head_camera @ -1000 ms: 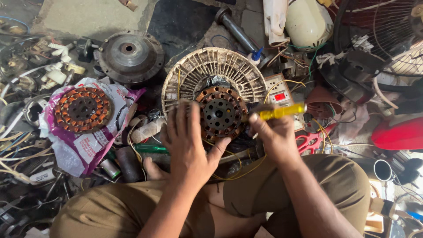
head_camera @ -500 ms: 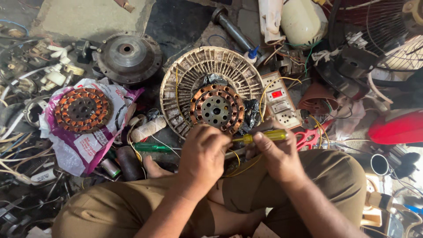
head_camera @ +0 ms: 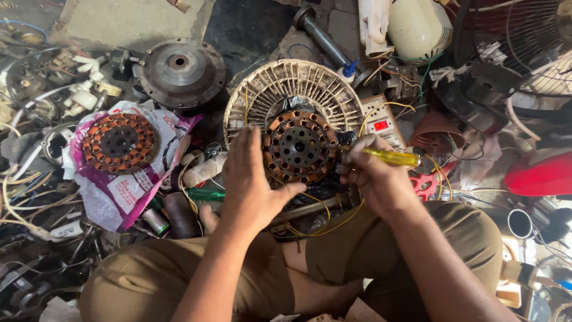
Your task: The person sits on the floor and works on a ceiling fan motor stator, using a screwdriver to pry and adjust the copper winding assembly. They position the stator on the fan housing, route yellow wires around it, and connect wires while testing with a small electrical testing device.
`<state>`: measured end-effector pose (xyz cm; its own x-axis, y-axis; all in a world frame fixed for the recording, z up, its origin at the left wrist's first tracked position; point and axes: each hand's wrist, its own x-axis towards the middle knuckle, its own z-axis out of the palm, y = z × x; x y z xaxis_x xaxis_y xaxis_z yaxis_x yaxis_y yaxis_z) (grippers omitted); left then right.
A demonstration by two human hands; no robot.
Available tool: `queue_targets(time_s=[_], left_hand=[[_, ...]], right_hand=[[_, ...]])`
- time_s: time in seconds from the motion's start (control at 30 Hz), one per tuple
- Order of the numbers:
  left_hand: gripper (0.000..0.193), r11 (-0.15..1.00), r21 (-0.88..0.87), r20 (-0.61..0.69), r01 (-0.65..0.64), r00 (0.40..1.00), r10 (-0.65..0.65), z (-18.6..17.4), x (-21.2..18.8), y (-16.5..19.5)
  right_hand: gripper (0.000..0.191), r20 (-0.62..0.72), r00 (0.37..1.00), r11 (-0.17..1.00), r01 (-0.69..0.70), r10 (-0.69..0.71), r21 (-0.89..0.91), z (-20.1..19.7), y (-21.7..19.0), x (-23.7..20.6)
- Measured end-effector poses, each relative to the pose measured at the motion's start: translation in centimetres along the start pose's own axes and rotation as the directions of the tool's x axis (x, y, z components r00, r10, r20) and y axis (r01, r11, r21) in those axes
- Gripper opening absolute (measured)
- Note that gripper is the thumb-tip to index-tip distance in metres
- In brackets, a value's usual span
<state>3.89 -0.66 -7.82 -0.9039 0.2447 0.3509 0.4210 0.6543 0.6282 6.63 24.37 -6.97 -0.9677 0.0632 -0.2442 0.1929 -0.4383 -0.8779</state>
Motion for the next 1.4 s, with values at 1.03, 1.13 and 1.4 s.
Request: queue_targets(time_s=[1.03, 1.13, 1.4], left_hand=[[0.134, 0.991, 0.034, 0.134, 0.128, 0.982, -0.131, 1.2, -0.3, 0.8], [0.134, 0.992, 0.042, 0.127, 0.116, 0.985, -0.120, 1.2, -0.4, 0.8], [0.133, 0.991, 0.033, 0.115, 0.131, 0.984, -0.134, 1.3, -0.4, 0.6]], right_hand=[[0.014, 0.220, 0.970, 0.741, 0.220, -0.100, -0.634, 0.4, 1.0, 0.4], [0.013, 0.238, 0.965, 0.778, 0.230, -0.107, -0.585, 0.4, 1.2, 0.3], [0.015, 0.214, 0.976, 0.824, 0.163, -0.052, -0.543, 0.3, 1.6, 0.2]])
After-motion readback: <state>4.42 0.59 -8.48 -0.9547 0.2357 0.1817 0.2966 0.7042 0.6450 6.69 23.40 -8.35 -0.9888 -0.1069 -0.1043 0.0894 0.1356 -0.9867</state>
